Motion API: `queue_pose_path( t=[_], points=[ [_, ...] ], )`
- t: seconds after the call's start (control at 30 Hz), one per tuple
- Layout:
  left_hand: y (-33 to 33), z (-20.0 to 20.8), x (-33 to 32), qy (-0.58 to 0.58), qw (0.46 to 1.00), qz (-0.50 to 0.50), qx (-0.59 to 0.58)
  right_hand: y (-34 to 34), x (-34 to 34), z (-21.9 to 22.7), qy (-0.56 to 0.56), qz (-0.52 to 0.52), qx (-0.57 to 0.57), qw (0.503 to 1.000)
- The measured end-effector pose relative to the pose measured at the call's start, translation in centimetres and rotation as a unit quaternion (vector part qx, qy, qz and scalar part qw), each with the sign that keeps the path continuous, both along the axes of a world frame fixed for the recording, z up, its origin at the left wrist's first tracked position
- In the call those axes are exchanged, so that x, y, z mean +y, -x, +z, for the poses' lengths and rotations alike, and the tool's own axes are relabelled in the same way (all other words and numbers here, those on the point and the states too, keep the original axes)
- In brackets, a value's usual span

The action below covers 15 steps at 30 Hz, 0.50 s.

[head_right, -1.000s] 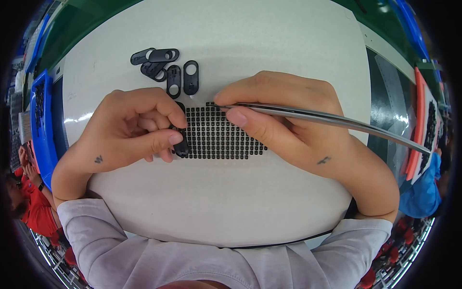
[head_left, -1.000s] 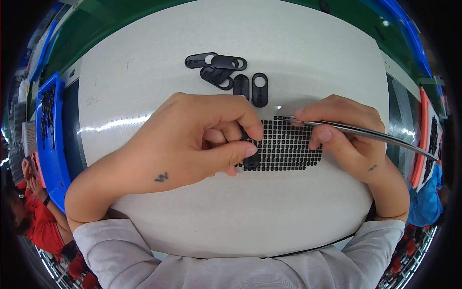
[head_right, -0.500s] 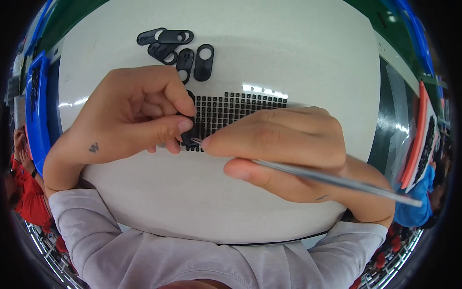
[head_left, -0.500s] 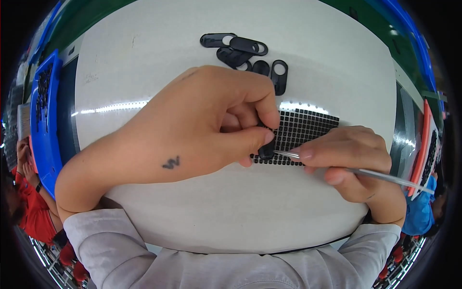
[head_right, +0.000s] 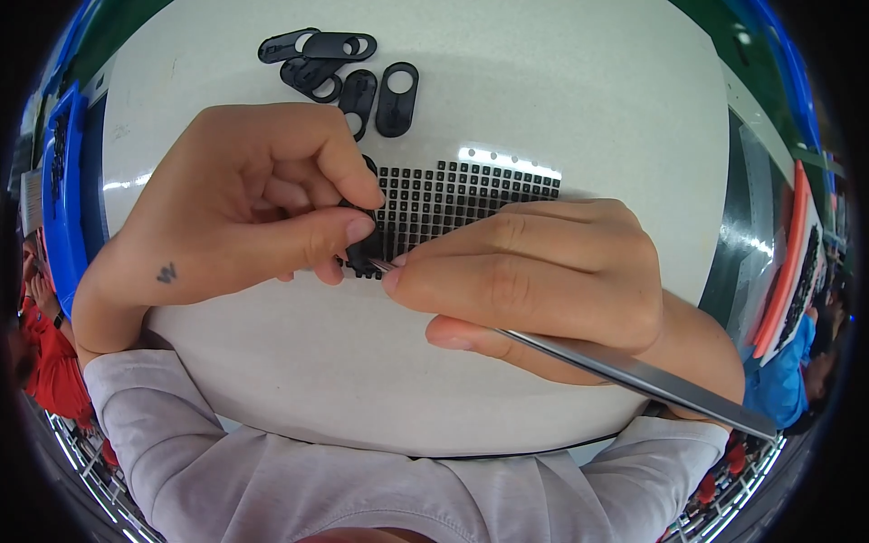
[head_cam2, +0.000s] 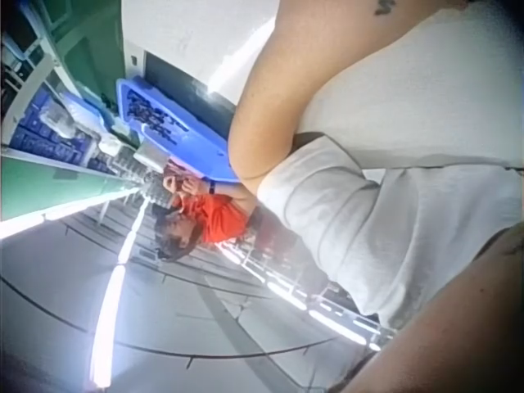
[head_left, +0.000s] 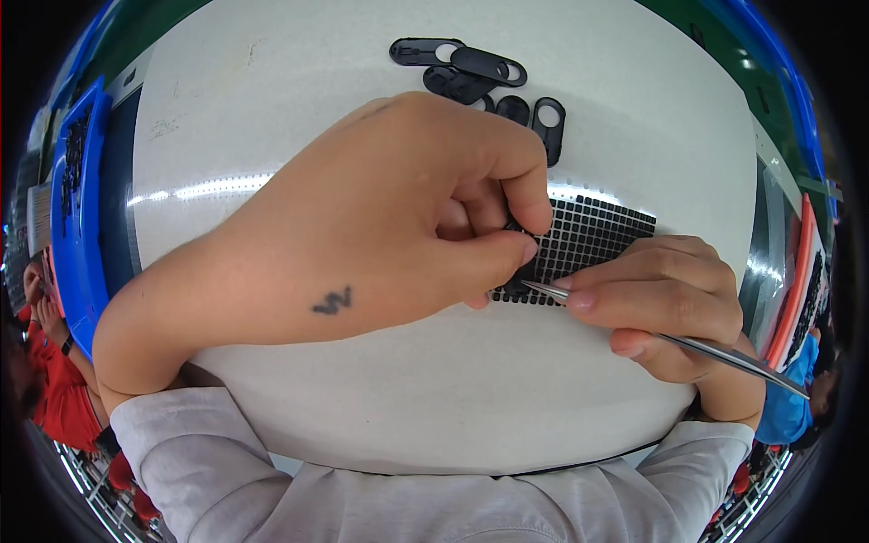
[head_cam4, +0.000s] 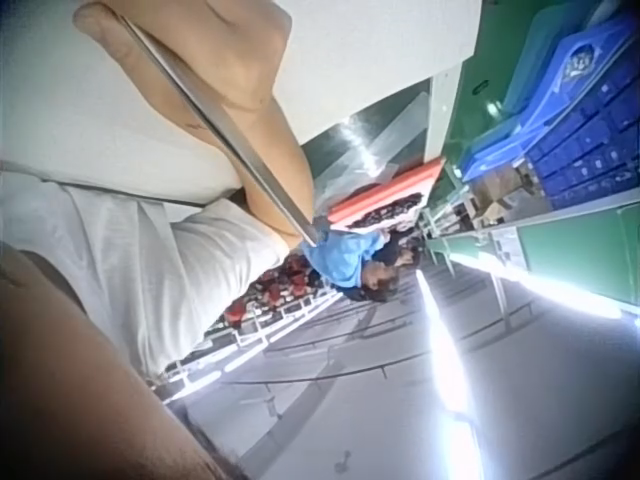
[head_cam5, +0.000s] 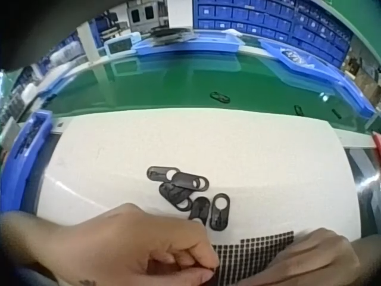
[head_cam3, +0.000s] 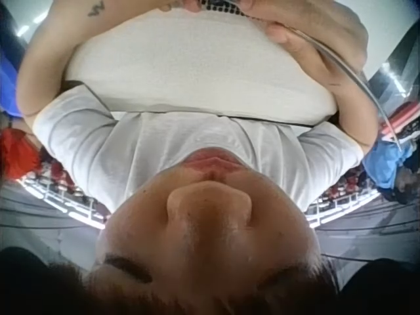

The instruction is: The person places small black plastic components onto a grid structure using a metal stylus.

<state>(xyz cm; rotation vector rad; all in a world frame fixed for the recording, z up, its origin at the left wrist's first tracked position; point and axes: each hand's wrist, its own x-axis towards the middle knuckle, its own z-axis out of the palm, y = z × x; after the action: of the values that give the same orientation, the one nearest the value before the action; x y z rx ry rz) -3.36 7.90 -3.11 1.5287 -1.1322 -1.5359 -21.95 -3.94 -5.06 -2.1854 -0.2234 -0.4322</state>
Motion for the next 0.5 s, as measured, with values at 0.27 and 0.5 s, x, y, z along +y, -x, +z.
queue_pose_path(
  t=[0.27, 0.5],
  points=[
    [0.13, 0.00, 0.00, 0.002, 1.000, 0.003, -0.006, -0.02, -0.06, -0.13, 0.020, 0.007, -0.014, 1.000],
    [0.21, 0.30, -0.17, -0.030, 1.000, 0.000, -0.007, 0.11, 0.11, 0.60, 0.043, 0.006, 0.017, 0.999]
  ],
)
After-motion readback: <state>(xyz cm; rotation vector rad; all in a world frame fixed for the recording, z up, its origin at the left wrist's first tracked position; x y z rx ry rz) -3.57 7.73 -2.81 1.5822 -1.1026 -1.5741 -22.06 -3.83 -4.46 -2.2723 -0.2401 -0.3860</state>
